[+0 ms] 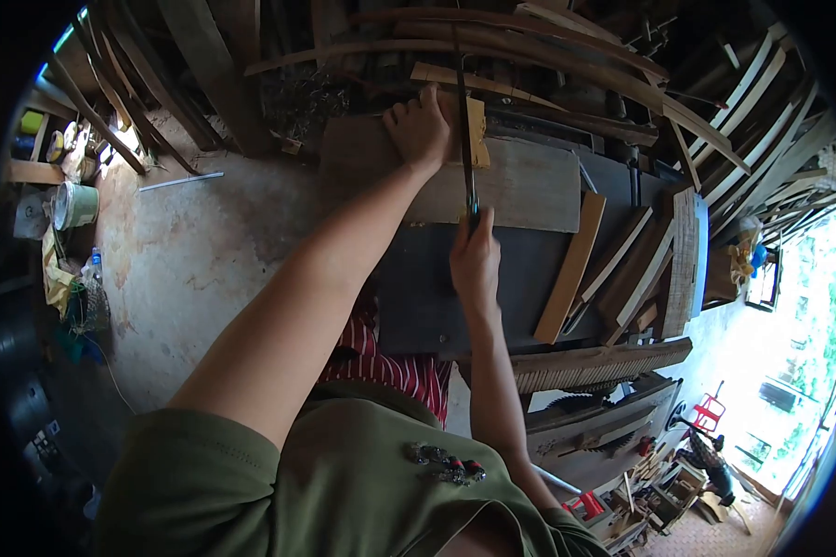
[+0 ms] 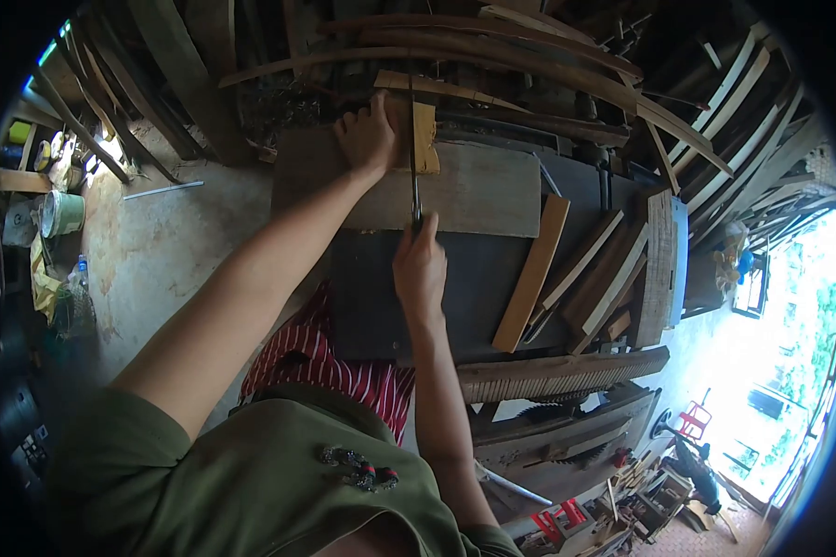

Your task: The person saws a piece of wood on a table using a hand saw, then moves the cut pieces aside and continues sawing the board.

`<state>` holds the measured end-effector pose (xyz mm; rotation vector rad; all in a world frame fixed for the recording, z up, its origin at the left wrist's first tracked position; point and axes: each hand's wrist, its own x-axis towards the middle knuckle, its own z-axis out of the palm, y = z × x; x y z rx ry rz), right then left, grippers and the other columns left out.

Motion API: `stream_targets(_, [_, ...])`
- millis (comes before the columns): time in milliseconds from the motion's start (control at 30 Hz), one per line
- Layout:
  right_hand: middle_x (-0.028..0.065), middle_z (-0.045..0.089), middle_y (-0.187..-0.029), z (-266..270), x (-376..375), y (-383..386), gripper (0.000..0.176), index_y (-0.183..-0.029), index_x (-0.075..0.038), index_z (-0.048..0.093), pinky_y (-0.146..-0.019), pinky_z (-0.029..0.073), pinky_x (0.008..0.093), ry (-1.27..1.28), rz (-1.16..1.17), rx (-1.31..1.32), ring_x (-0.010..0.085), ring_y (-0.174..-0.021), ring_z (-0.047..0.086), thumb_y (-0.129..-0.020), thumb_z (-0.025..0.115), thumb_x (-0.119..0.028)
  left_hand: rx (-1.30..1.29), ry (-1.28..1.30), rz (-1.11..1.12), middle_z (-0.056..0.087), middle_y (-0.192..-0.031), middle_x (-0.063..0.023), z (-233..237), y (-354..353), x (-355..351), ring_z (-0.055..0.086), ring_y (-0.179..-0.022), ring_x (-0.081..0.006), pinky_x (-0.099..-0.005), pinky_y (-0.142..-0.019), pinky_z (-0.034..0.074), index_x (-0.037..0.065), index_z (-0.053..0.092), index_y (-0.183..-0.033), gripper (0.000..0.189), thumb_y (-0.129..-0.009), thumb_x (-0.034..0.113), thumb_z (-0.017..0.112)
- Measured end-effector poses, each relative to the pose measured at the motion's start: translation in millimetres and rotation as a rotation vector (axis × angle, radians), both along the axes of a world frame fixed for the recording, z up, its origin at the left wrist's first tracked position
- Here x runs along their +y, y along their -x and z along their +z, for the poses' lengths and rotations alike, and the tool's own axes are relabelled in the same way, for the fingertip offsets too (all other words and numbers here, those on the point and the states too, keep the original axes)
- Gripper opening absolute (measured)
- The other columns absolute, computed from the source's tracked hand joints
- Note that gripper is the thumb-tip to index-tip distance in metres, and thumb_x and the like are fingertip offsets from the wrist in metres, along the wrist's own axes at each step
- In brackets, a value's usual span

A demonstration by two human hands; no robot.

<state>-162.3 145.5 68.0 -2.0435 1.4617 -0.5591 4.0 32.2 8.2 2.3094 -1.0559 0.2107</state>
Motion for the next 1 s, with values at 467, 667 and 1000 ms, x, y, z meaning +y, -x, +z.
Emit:
stream_targets(467, [0.0274, 0.062, -0.068, 2.2, 51.5, 27.8, 0.025, -0.114, 0.004, 0.044, -0.054, 0.049, 0.0523, -0.071, -0.041, 0.04, 0.0456, -0.065, 0.064, -0.099, 0.052, -0.013, -0.018, -0.025, 0.007, 0.071, -0.094, -0.0116, -5.8, -0.5, -2.8, 0.061, -0.096, -0.0322, -0.0478, -0.096, 0.035, 0.017, 0.059, -0.123, 0.033, -0.094, 0.031, 0.054])
stream_targets(667, [0.0282, 0.063, -0.07, -2.4, -15.2, -19.6, 0.029, -0.118, 0.005, 0.043, -0.056, 0.049, 0.0547, 0.043, -0.019, 0.025, 0.0477, -0.068, 0.063, -0.099, 0.052, -0.016, 0.027, -0.063, 0.0, 0.071, -0.095, -0.0117, -0.8, 0.1, -2.0, 0.061, -0.096, -0.0323, -0.0478, -0.096, 0.034, 0.017, 0.059, -0.124, 0.033, -0.094, 0.031, 0.053])
stream_targets(1000, [0.0285, 0.063, -0.071, 5.7, 59.4, 34.7, 0.026, -0.117, 0.004, 0.045, -0.054, 0.049, 0.0534, -0.088, -0.051, 0.032, 0.0463, -0.066, 0.064, -0.099, 0.053, -0.015, 0.026, -0.026, 0.011, 0.071, -0.098, -0.0129, -2.8, 1.2, -4.2, 0.06, -0.098, -0.0327, -0.049, -0.097, 0.035, 0.018, 0.058, -0.125, 0.034, -0.094, 0.03, 0.053])
